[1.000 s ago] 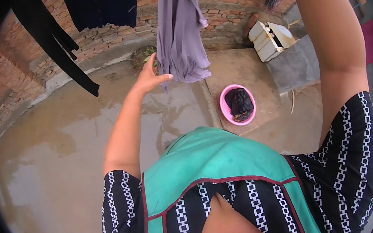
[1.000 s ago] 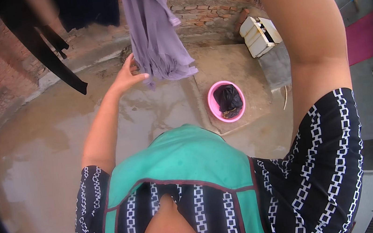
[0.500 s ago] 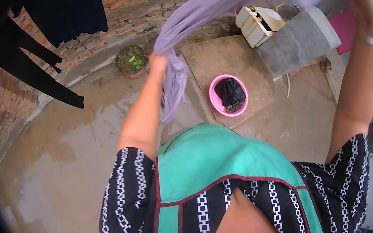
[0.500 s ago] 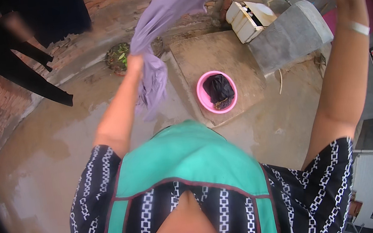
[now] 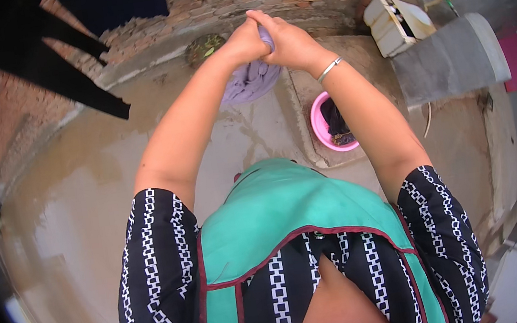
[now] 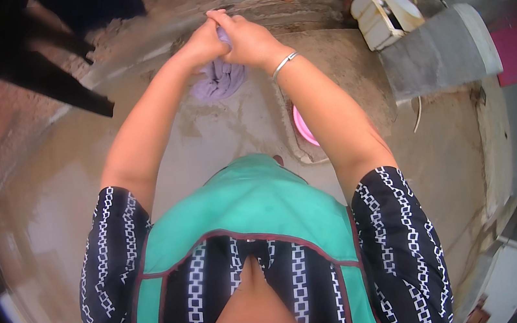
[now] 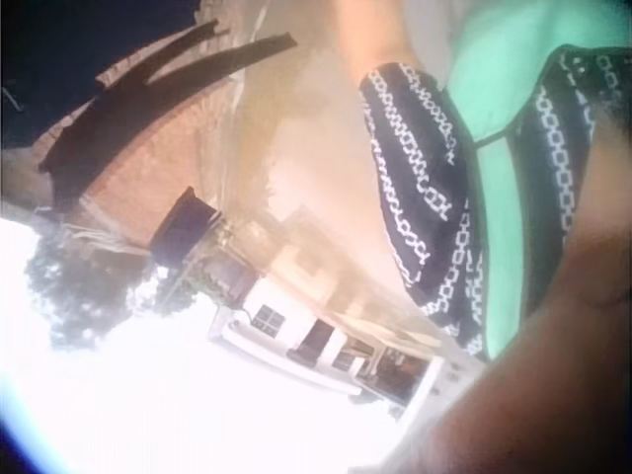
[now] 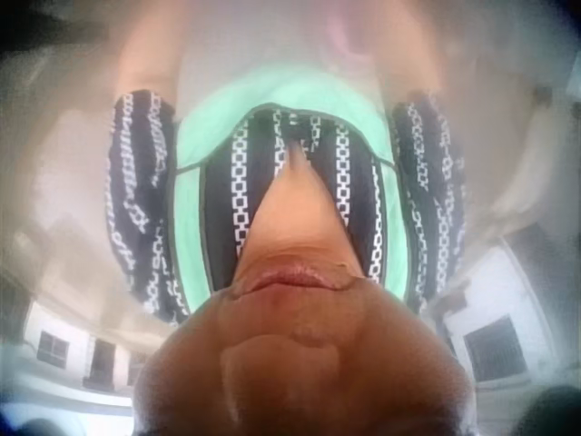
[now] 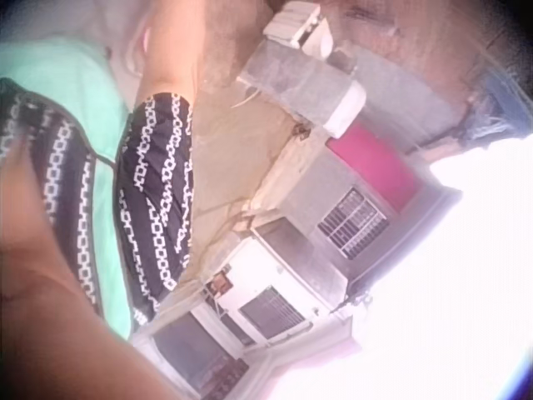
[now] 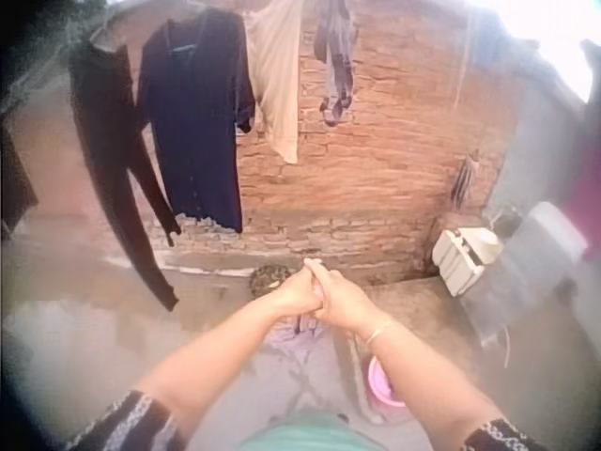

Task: The person hand-washes several garments in a white basin, wrings them out, and places them in a pink basin. They then move to a brick wall, select hangers, and hang a dark shirt and a light purple shirt on a clothesline to dry.

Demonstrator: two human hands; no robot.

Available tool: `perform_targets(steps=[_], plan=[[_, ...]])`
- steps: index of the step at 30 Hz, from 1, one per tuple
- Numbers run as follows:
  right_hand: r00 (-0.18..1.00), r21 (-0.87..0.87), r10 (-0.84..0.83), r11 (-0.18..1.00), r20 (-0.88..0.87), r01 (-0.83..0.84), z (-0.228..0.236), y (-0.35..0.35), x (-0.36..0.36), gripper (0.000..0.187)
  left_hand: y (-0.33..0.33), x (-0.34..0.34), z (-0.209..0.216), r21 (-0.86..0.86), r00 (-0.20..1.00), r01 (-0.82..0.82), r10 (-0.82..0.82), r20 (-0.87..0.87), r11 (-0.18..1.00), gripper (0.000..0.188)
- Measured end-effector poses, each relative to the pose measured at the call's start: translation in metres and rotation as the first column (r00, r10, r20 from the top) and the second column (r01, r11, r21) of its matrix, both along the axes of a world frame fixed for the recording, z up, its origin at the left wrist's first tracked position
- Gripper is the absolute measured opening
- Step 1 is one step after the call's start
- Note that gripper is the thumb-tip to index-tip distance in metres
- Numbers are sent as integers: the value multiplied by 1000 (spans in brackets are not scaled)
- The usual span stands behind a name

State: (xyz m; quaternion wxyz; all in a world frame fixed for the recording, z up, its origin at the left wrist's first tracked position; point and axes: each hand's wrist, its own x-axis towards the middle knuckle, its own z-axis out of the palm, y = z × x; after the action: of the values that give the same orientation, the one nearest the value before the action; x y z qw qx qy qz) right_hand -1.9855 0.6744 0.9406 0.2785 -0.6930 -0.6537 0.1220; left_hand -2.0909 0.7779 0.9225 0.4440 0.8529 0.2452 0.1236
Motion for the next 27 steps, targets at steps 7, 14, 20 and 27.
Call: perform_targets(steps=[7, 14, 20, 27], plan=[[992, 47, 115, 992, -48, -113, -55, 73, -84, 48, 48, -169, -95, -788, 802, -53, 496, 333, 614, 75], [878, -181, -177, 978, -445, 105, -134, 72, -139, 38, -58, -224, -263, -682, 611, 19, 548, -571, -731, 110], [841, -366, -214, 930, -496, 21, -123, -3, -198, 36, -50, -205, -309, -770, 433, 487, 879, -197, -412, 102], [799, -434, -8, 842, -602, -319, -71, -46, -209, 39, -40, -220, -250, -786, 628, 338, 746, -222, -517, 80]])
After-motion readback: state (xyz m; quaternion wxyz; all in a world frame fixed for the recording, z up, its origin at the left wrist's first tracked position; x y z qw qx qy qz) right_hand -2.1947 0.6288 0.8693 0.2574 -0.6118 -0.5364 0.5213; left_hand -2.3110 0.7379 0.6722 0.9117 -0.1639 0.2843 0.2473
